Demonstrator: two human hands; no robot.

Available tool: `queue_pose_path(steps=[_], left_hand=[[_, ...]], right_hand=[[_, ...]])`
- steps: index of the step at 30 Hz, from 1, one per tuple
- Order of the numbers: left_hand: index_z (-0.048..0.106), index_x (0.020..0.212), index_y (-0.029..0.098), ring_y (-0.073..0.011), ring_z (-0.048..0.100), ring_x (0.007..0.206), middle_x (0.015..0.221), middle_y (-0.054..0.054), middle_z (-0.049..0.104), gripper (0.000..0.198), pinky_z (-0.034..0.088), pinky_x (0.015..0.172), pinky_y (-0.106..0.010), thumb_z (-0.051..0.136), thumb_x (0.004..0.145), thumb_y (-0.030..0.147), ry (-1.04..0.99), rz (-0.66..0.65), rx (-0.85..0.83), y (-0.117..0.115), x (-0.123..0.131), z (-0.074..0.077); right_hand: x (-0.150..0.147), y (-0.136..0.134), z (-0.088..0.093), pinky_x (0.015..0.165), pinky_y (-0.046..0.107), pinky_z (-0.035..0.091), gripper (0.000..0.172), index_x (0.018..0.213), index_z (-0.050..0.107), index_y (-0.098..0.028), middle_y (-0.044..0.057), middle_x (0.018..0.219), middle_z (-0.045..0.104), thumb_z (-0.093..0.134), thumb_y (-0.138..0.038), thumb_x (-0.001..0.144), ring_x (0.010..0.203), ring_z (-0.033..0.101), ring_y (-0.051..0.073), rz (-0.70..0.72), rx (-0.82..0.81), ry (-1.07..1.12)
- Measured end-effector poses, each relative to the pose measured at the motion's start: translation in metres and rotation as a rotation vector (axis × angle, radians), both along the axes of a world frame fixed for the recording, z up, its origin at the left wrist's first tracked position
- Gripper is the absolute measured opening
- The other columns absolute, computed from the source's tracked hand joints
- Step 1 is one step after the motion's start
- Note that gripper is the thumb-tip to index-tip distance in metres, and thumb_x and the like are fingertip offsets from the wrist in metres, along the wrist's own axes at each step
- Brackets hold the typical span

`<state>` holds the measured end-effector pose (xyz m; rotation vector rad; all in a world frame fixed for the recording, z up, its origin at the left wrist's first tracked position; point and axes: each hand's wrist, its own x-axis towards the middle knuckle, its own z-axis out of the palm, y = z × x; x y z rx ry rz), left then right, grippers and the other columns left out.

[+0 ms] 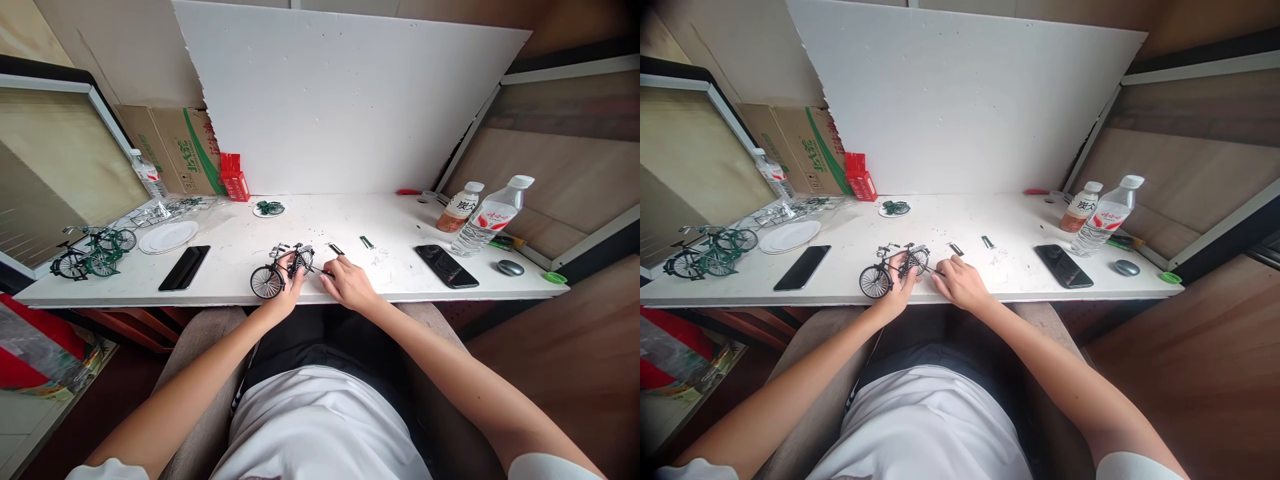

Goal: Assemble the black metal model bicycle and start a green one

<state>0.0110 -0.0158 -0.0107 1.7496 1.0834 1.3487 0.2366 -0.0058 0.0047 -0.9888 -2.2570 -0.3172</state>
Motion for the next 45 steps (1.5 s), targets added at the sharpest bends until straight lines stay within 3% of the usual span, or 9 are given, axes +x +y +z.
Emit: queue_pose_path(steps=[5,14,23,38,45], left_hand=[[0.044,0.154,0.016,-0.0248,0.081,0.094,0.154,-0.025,0.055,0.055,0.067,0.098,-0.054,0.053,0.110,0.049,-0.014,0.010,0.001,0.003,0.001,-0.002],[0.044,0.154,0.016,-0.0216,0.080,0.091,0.148,-0.023,0.060,0.055,0.065,0.100,-0.047,0.050,0.111,0.050,0.093,0.019,0.062,0.006,-0.002,-0.006],[0.043,0.152,0.016,-0.0210,0.079,0.089,0.147,-0.023,0.060,0.055,0.065,0.096,-0.045,0.050,0.111,0.053,0.066,0.018,0.047,0.006,-0.001,-0.005],[0.049,0.150,0.017,-0.0245,0.080,0.089,0.137,-0.022,0.067,0.048,0.067,0.092,-0.050,0.051,0.111,0.045,0.150,0.041,0.154,0.005,-0.002,-0.002],[0.045,0.157,0.016,-0.0280,0.080,0.101,0.142,-0.023,0.064,0.055,0.067,0.096,-0.052,0.050,0.112,0.046,0.168,0.036,0.140,0.003,-0.002,0.001]], right_hand=[[0.000,0.002,-0.004,0.064,0.033,0.042,0.018,0.102,0.052,-0.023,0.007,0.090,0.066,0.045,-0.032,0.116,0.087,0.062,0.024,0.026,0.010,0.001],[0.002,0.005,-0.005,0.064,0.032,0.038,0.035,0.082,0.049,-0.025,0.005,0.075,0.059,0.043,-0.029,0.117,0.083,0.058,0.023,-0.023,0.038,-0.035],[0.000,0.001,-0.002,0.067,0.033,0.042,0.013,0.105,0.055,-0.022,0.007,0.091,0.066,0.049,-0.030,0.114,0.089,0.062,0.025,0.028,0.006,0.003],[0.000,0.006,-0.010,0.067,0.034,0.038,0.032,0.083,0.051,-0.023,0.005,0.079,0.060,0.047,-0.024,0.115,0.081,0.052,0.022,0.011,0.138,-0.072],[-0.002,0.002,-0.006,0.067,0.035,0.039,0.028,0.092,0.055,-0.022,0.006,0.079,0.063,0.043,-0.028,0.116,0.082,0.056,0.024,-0.031,0.057,-0.066]])
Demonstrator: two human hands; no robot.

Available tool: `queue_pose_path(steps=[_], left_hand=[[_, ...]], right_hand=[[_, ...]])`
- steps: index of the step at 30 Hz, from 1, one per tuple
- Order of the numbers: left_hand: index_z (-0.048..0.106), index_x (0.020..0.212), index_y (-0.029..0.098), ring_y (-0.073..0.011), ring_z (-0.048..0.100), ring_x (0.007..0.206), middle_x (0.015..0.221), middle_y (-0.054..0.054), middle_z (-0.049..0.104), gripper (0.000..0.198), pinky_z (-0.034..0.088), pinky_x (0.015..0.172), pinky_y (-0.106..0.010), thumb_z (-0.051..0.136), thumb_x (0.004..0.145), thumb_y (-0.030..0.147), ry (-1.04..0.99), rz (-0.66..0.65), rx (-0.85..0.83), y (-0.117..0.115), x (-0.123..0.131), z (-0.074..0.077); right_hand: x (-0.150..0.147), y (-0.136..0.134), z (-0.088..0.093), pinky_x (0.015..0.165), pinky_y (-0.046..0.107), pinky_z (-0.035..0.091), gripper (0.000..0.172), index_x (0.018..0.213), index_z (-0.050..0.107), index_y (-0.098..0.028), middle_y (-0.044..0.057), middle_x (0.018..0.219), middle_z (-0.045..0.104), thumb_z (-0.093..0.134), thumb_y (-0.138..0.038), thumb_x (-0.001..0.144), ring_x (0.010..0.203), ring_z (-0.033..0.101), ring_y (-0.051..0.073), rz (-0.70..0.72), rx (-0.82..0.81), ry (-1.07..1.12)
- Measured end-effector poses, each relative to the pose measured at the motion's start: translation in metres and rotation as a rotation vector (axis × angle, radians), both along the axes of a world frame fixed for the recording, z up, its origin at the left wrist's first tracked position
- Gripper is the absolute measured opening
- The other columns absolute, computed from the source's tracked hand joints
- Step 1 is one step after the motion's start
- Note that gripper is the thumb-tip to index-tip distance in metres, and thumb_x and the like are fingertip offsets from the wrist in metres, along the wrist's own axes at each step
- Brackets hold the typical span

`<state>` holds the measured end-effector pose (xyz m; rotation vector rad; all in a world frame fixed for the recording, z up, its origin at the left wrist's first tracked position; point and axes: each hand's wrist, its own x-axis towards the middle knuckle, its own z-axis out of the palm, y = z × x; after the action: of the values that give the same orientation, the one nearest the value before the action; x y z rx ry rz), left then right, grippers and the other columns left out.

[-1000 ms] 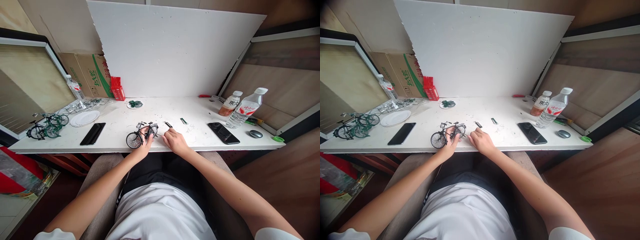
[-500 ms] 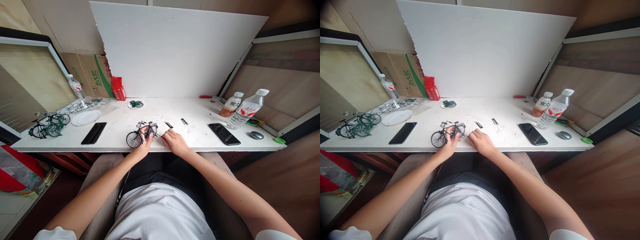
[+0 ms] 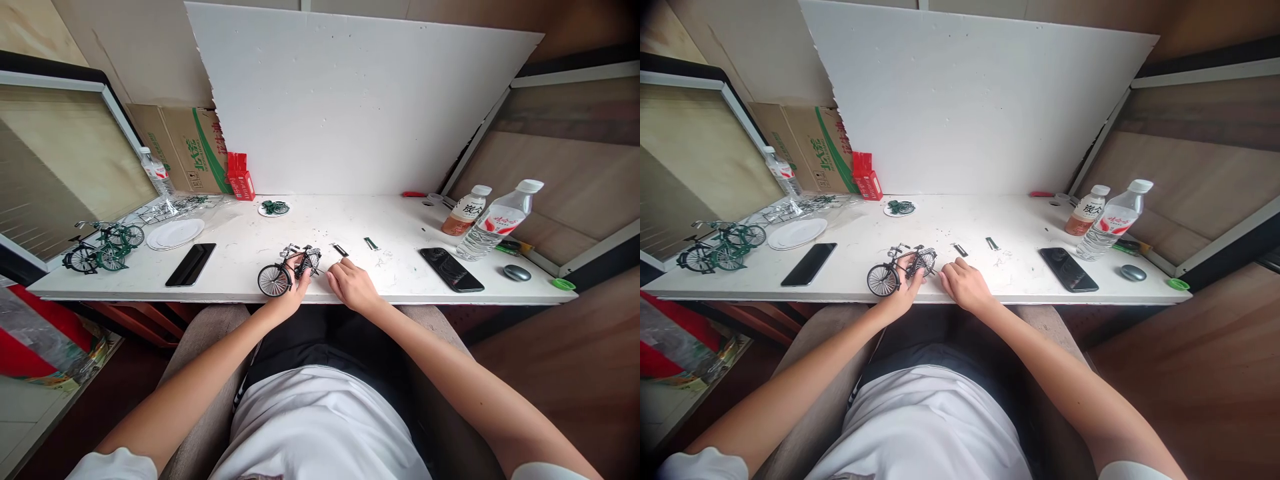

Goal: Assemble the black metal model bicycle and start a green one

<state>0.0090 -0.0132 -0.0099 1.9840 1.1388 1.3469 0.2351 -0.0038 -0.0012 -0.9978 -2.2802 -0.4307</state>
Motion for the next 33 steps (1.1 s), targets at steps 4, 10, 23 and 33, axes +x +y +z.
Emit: queue_pose_path(steps=[4,10,23,33], left_hand=[[0.043,0.159,0.019,-0.0264,0.080,0.100,0.138,-0.021,0.065,0.055,0.067,0.097,-0.050,0.051,0.112,0.047,-0.029,0.004,-0.013,0.001,0.001,-0.001],[0.044,0.156,0.017,-0.0215,0.080,0.090,0.142,-0.021,0.062,0.054,0.066,0.099,-0.050,0.051,0.112,0.047,-0.082,-0.012,-0.033,0.000,0.001,-0.001],[0.047,0.155,0.024,-0.0291,0.081,0.091,0.143,-0.020,0.063,0.050,0.065,0.103,-0.065,0.053,0.110,0.045,-0.093,-0.040,-0.043,0.001,-0.001,-0.004],[0.049,0.153,0.022,-0.0311,0.081,0.101,0.145,-0.020,0.062,0.048,0.066,0.103,-0.063,0.052,0.110,0.043,-0.082,-0.031,-0.040,0.001,0.000,-0.004]], right_hand=[[0.000,-0.002,0.003,0.065,0.034,0.041,0.019,0.105,0.055,-0.022,0.006,0.089,0.070,0.046,-0.034,0.116,0.084,0.062,0.023,0.003,-0.111,0.065],[0.001,0.002,-0.004,0.064,0.034,0.042,0.017,0.105,0.053,-0.022,0.007,0.091,0.068,0.045,-0.032,0.116,0.084,0.064,0.023,0.051,-0.034,0.016],[0.001,0.000,-0.006,0.065,0.034,0.039,0.025,0.092,0.053,-0.024,0.004,0.082,0.065,0.047,-0.028,0.116,0.079,0.059,0.021,0.033,-0.017,0.019],[-0.006,0.000,-0.011,0.059,0.032,0.032,0.031,0.089,0.049,-0.025,0.002,0.077,0.060,0.042,-0.036,0.117,0.066,0.054,0.019,-0.045,-0.075,0.105]])
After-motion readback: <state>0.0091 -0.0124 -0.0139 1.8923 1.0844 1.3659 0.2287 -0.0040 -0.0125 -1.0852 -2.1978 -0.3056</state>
